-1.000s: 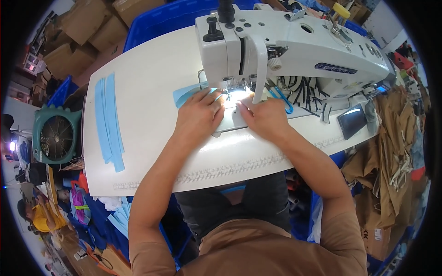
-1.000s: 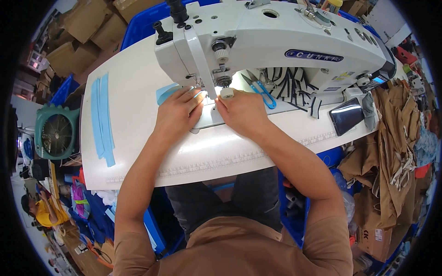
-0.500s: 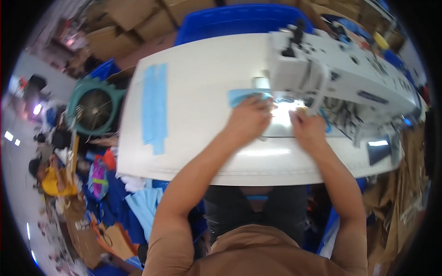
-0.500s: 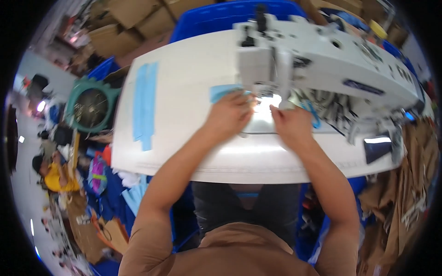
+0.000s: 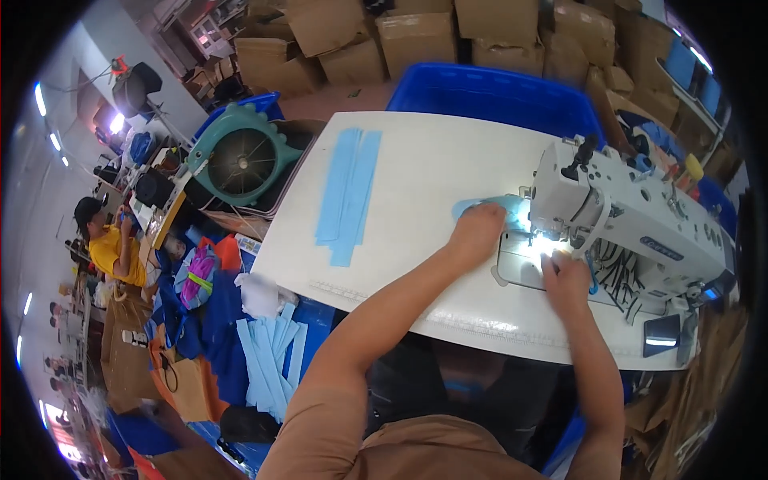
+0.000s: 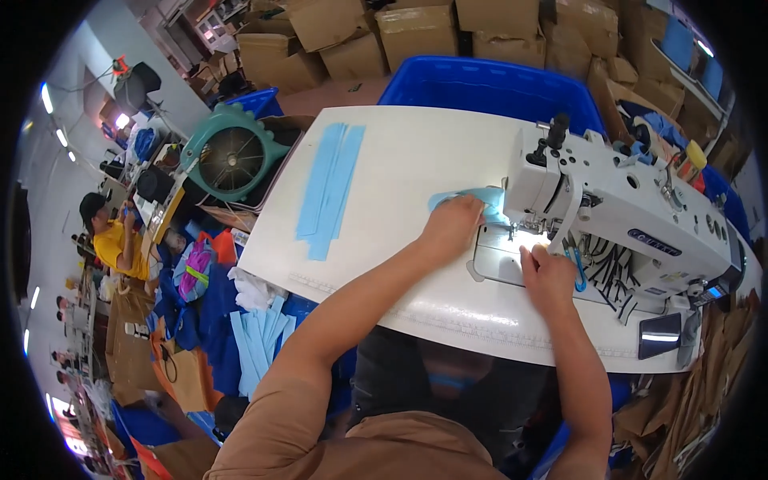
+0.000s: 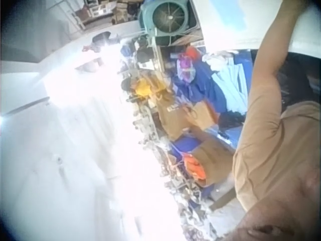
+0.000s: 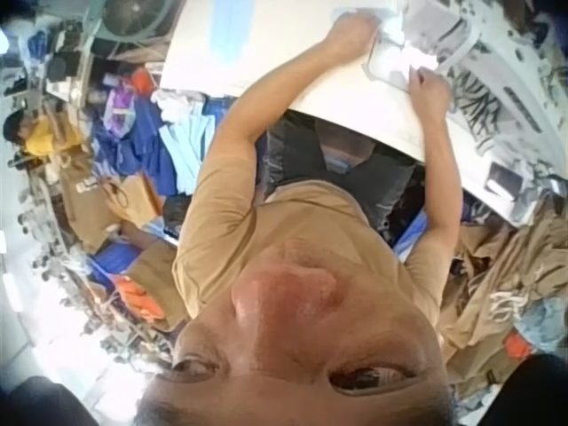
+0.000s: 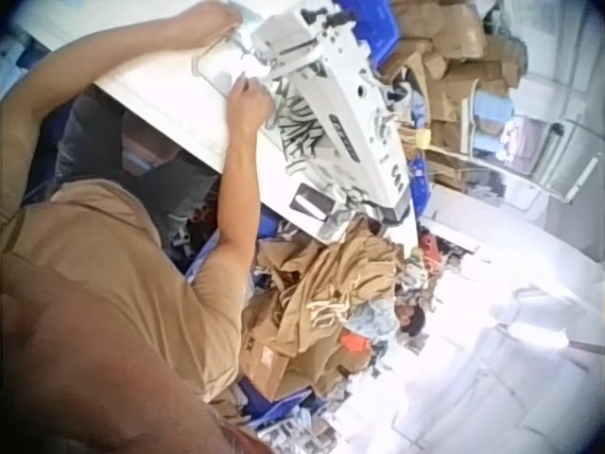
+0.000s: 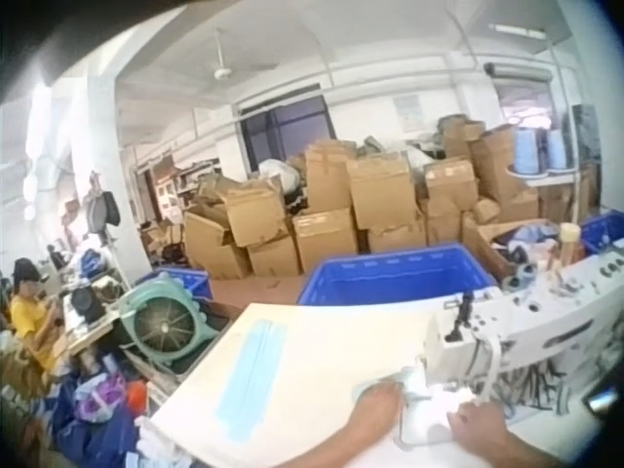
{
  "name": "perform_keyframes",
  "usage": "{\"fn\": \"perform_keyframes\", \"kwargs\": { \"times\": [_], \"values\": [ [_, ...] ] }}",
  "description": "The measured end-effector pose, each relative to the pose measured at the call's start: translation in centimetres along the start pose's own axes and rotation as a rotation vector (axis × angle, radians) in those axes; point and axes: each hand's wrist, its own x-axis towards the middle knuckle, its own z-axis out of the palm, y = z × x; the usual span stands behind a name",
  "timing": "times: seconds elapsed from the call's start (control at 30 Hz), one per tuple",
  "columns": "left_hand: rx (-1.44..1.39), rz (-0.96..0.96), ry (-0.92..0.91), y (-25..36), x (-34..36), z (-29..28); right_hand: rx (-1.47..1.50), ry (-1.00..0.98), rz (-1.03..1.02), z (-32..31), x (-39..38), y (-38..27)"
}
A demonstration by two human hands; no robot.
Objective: Sewing light-blue fabric strips together using an industrial sewing machine.
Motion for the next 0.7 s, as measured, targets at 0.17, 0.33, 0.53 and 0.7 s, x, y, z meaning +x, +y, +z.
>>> {"fn": "perform_keyframes", "kwargs": {
  "times": [0.17,0.33,0.53,0.7],
  "values": [
    [-0.252,-0.222,-0.189,-0.2,-4.1,-4.3,-0.035,-0.104,-0.036,-1.3,-0.7,-0.7],
    [-1.226,-0.435,-0.444,5.8,-13.7,-11.5,0.62,-0.237,-0.261,-5.6,-3.2,-12.0],
    [-1.532,-0.666,-0.292,9.1,-18.5,-11.9,0.776,-0.321,-0.125,-6.4,-5.8,-14.5],
    [-1.846,-0.649,-0.119,9.4,-19.9,-12.7,0.882,-0.433,0.125,-6.3,-5.5,-16.2]
  ]
}}
